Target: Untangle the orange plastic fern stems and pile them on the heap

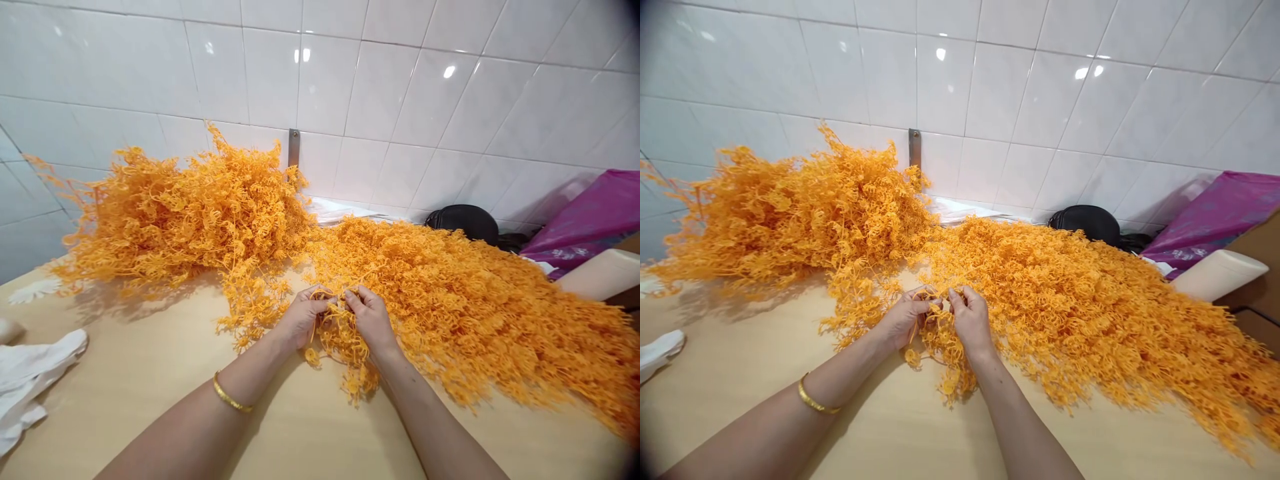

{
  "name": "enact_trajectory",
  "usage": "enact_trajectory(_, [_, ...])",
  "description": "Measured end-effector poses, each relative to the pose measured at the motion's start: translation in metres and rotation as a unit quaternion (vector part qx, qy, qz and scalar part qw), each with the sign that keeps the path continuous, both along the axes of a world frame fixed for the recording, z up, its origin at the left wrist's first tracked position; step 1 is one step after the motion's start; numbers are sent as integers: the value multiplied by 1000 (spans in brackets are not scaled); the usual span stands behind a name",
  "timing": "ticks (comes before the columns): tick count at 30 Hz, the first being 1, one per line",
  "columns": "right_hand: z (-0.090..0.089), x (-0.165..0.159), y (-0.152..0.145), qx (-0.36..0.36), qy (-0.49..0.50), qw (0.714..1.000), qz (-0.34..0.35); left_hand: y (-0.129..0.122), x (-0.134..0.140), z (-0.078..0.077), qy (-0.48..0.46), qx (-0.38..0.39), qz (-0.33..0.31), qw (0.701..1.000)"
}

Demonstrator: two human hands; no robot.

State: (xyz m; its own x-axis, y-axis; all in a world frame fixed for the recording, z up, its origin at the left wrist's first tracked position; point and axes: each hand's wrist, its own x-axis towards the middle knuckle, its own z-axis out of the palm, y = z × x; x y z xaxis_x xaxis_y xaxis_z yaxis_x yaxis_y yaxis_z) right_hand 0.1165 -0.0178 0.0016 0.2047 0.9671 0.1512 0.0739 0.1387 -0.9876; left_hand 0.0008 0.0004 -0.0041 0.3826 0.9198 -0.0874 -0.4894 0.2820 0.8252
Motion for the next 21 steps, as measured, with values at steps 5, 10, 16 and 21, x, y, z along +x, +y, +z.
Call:
enact_trajectory(5, [6,-10,-1,-24,70,996,-56,1,4,2,-4,-23,9,1000])
enact_trajectory(10, [8,-15,0,-34,197,979,-48,-3,6,8,-25,-63,4,998])
enact_trajectory(16, [10,-19,-2,-29,233,971,-52,-4,3,13,-45,-49,-37,997])
enact_trajectory(21, [11,-19,-1,-30,228,973,-34,0,2,8,-64,-49,-39,996])
